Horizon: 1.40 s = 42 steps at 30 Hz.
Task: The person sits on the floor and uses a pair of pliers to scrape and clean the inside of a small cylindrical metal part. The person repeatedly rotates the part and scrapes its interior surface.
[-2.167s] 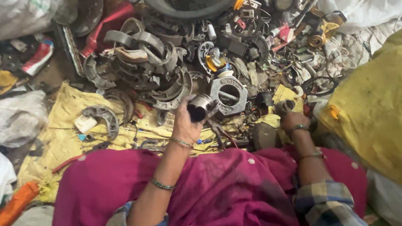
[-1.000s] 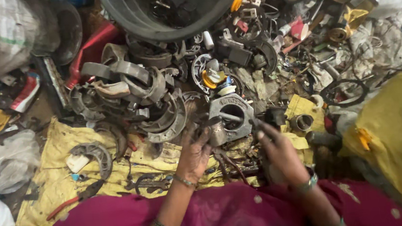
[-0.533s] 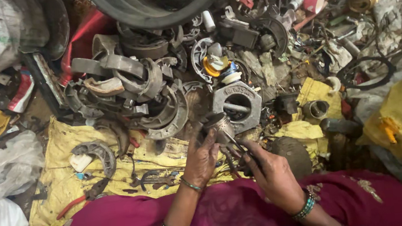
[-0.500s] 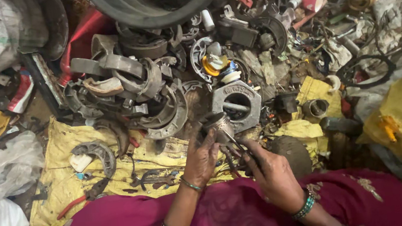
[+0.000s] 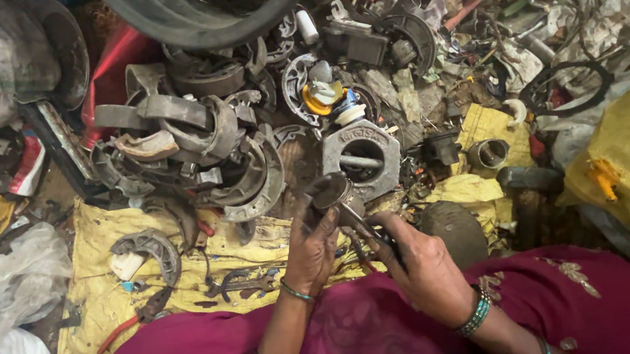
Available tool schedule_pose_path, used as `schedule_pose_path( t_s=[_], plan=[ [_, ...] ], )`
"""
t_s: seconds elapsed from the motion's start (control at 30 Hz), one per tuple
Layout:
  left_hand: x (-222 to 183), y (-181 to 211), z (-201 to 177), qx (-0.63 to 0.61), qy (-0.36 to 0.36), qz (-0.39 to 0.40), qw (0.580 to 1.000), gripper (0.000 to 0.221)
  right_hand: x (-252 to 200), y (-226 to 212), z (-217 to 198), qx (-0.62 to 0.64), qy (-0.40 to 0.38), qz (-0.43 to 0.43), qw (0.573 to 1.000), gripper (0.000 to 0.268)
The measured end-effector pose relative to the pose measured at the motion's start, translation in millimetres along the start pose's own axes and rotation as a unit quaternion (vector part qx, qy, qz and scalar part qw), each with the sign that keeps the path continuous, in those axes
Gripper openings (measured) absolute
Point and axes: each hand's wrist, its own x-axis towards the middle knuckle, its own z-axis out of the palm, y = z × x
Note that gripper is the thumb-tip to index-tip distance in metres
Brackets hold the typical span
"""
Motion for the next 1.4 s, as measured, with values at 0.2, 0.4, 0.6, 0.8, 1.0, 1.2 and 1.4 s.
schedule_pose_path(
  t_s=[0.2, 0.4, 0.6, 0.8, 1.0, 1.2, 1.4],
  plan=[
    [0.4, -5.2, -0.3, -0.004, 0.001, 0.016, 1.000, 0.049, 0.8, -3.9, -1.4, -0.001, -0.008, -0.008, 1.000, 0.033],
    [0.5, -6.8, -0.1, 0.047, 0.006, 0.033, 0.998, 0.046, 2.5, -8.6, -3.9, -0.055, -0.046, 0.031, 0.997, 0.030],
    [-1.5, -7.3, 0.0, 0.202, 0.014, 0.085, 0.976, 0.037, 1.0, -1.7, -1.3, -0.058, -0.052, 0.045, 0.996, 0.025],
    [1.1, -11.3, 1.2, 0.114, 0.012, 0.079, 0.990, 0.040, 3.1, 22.0, 7.2, -0.075, -0.014, 0.053, 0.996, 0.027],
    [-4.1, -15.0, -2.2, 0.056, -0.021, 0.084, 0.995, 0.044, 20.1, 48.6, -18.3, -0.115, 0.060, 0.124, 0.984, 0.018],
    [6.0, -19.2, -10.2, 0.047, 0.053, 0.120, 0.990, 0.043, 7.6, 14.5, -11.4, 0.014, -0.050, 0.108, 0.993, 0.020],
    [3.7, -17.1, -2.7, 0.091, 0.041, 0.089, 0.991, 0.049, 9.8, 0.8, -11.3, 0.036, -0.054, 0.104, 0.992, 0.021]
  ],
)
